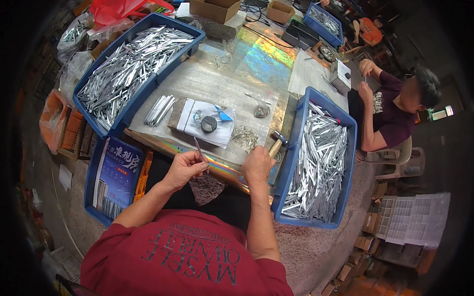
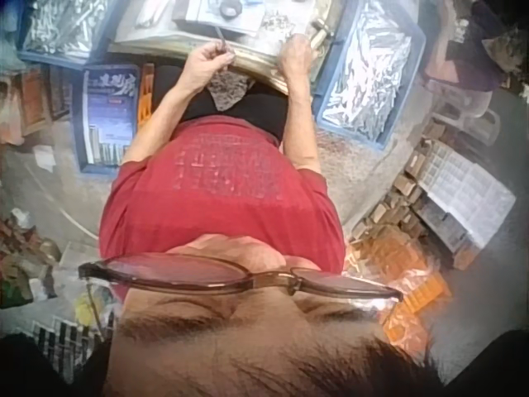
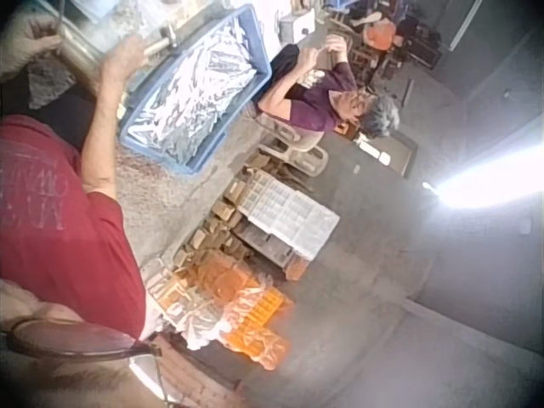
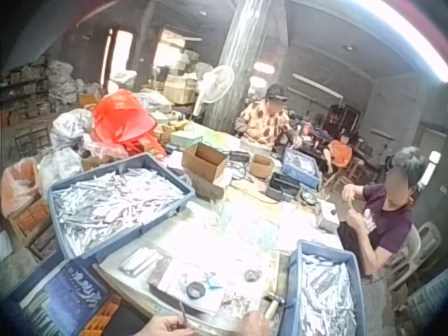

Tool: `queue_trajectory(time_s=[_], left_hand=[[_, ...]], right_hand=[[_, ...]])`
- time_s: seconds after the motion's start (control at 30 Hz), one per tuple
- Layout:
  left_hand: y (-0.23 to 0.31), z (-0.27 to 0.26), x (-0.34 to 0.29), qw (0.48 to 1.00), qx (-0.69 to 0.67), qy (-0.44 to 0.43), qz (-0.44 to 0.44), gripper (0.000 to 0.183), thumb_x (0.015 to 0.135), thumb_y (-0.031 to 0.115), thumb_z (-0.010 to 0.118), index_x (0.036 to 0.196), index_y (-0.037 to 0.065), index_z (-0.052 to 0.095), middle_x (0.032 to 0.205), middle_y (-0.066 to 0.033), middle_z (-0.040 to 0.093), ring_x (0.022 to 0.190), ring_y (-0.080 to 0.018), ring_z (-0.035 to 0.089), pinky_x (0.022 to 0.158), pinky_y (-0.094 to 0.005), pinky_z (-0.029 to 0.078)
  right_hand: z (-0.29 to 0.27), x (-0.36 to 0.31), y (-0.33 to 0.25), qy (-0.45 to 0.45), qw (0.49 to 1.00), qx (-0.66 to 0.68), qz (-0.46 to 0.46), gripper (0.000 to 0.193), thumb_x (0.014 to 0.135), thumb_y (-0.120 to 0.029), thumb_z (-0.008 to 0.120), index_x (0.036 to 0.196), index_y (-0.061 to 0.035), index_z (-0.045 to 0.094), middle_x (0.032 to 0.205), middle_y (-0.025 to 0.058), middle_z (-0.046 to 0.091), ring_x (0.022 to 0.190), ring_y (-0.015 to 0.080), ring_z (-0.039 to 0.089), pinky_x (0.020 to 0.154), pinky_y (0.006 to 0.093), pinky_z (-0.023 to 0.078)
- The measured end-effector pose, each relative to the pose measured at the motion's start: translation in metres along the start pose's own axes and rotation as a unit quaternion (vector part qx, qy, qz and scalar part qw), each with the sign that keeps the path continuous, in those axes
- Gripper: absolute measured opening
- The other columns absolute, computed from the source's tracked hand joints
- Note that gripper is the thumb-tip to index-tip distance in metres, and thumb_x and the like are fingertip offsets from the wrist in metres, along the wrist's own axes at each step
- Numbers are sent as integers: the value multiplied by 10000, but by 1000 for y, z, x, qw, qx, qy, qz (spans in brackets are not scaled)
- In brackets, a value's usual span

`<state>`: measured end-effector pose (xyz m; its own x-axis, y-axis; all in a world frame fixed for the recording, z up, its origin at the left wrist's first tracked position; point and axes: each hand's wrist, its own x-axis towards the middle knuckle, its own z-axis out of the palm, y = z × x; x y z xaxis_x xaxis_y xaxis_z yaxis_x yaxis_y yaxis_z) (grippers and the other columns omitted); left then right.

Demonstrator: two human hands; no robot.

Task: The person assembles small metal hardware components by picking up metal strips and pins, inserting the pins into the strips by hand, and tapping them into place using a hammer.

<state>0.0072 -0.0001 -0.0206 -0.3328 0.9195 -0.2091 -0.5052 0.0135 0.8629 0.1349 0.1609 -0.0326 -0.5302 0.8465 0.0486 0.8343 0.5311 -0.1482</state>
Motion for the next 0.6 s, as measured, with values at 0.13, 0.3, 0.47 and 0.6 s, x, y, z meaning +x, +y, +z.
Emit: queue_trajectory(time_s=[0.13,0.3,0.47,0.6], left_hand=[[2,-1,-2,1000,0,9,-4,98,775,102,561,830,24,539,691,-16,554,584,-37,489,504,-152,380],[-3,2,-1,1000,-4,16,8,113,761,122,586,809,27,547,652,17,524,524,-20,453,456,-135,344],[-5,1,-1,1000,-8,8,7,113,762,118,586,813,26,547,662,16,524,527,-21,455,460,-137,350],[-4,2,-1,1000,3,7,8,116,763,119,583,817,24,547,667,13,531,530,-22,458,462,-136,351]], right_hand=[[1,-4,14,99,965,238,-35,67,749,-67,479,752,-3,494,751,155,551,646,289,533,572,353,400],[-6,-5,10,35,866,494,73,76,778,-31,471,830,9,508,691,71,535,540,137,504,500,229,399],[-5,-6,16,-39,754,654,52,115,794,-46,504,889,16,524,679,16,508,575,79,482,525,177,393],[-8,-8,17,-72,707,698,92,90,793,-70,522,850,0,523,687,23,509,581,91,493,539,187,406]])
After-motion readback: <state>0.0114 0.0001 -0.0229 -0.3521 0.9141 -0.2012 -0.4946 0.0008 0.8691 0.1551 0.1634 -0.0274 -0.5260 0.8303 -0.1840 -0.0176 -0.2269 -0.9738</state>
